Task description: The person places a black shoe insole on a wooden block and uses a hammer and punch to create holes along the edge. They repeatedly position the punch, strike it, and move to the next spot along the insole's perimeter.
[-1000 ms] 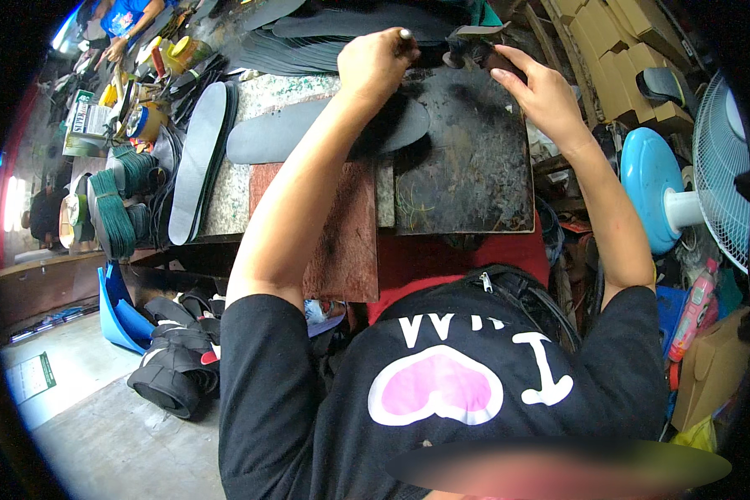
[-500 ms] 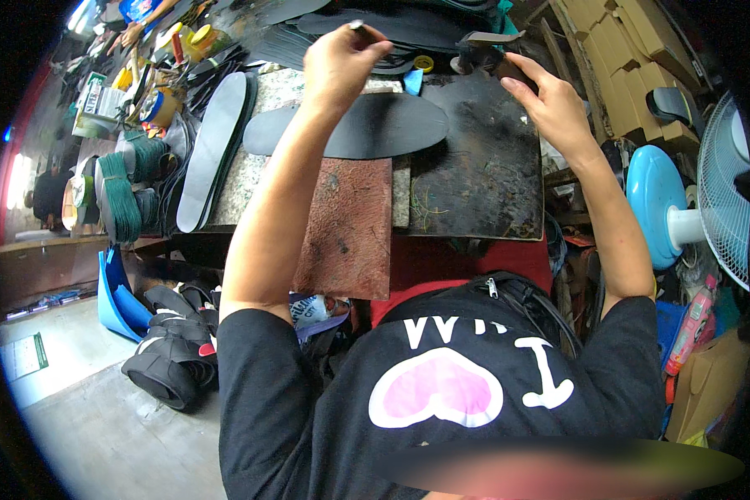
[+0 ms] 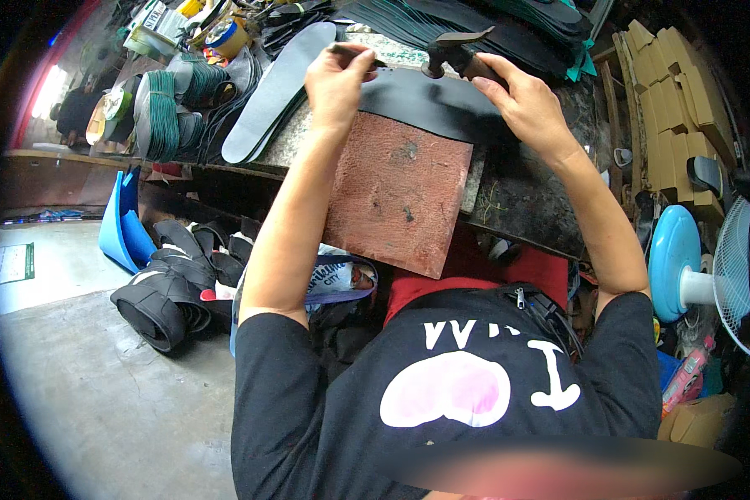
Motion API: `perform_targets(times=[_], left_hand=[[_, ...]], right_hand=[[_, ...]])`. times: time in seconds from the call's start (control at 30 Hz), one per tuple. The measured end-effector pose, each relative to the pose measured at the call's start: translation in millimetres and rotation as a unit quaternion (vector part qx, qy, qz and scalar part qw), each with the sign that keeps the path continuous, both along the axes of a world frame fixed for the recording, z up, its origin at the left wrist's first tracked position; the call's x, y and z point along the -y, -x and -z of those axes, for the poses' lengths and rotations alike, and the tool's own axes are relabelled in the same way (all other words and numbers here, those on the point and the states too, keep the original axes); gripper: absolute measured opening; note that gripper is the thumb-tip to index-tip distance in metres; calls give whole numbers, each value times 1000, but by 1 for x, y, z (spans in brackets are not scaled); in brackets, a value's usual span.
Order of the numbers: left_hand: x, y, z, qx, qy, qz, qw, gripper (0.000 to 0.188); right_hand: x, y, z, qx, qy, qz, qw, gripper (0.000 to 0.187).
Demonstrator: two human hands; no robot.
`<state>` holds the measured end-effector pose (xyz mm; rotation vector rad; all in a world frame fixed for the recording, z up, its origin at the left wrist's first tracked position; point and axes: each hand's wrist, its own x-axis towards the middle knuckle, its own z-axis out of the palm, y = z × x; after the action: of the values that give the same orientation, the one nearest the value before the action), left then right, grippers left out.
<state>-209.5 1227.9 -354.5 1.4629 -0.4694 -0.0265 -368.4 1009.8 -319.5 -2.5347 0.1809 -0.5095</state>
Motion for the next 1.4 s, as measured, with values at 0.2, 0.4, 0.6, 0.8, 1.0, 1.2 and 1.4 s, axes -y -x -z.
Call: perform_targets(times=[0.2, 0.4, 0.6, 0.8, 1.0, 1.2, 1.4], left_hand=[[17, -5, 14, -60, 9, -19, 998, 12], [16, -5, 17, -59, 11, -5, 998, 12], [18, 2, 5, 215, -206, -32, 954, 14], [37, 16, 6, 359, -315, -118, 871, 15], [28, 5, 14, -83, 10, -65, 994, 13], [29, 7, 16, -41, -12, -26, 999, 12], [33, 15, 12, 72, -123, -85, 986, 14]], right_hand=[[4, 1, 1, -9, -4, 6, 1000, 44], [-1, 3, -23, 43, 1, -7, 999, 42], [-6, 8, -76, 307, -75, -135, 939, 38], [-25, -8, -30, 156, 141, -24, 977, 41], [0, 6, 1, 8, 206, 27, 978, 36], [-3, 6, -7, 25, 169, 22, 985, 37], [-14, 28, -85, 264, 4, -75, 962, 35]])
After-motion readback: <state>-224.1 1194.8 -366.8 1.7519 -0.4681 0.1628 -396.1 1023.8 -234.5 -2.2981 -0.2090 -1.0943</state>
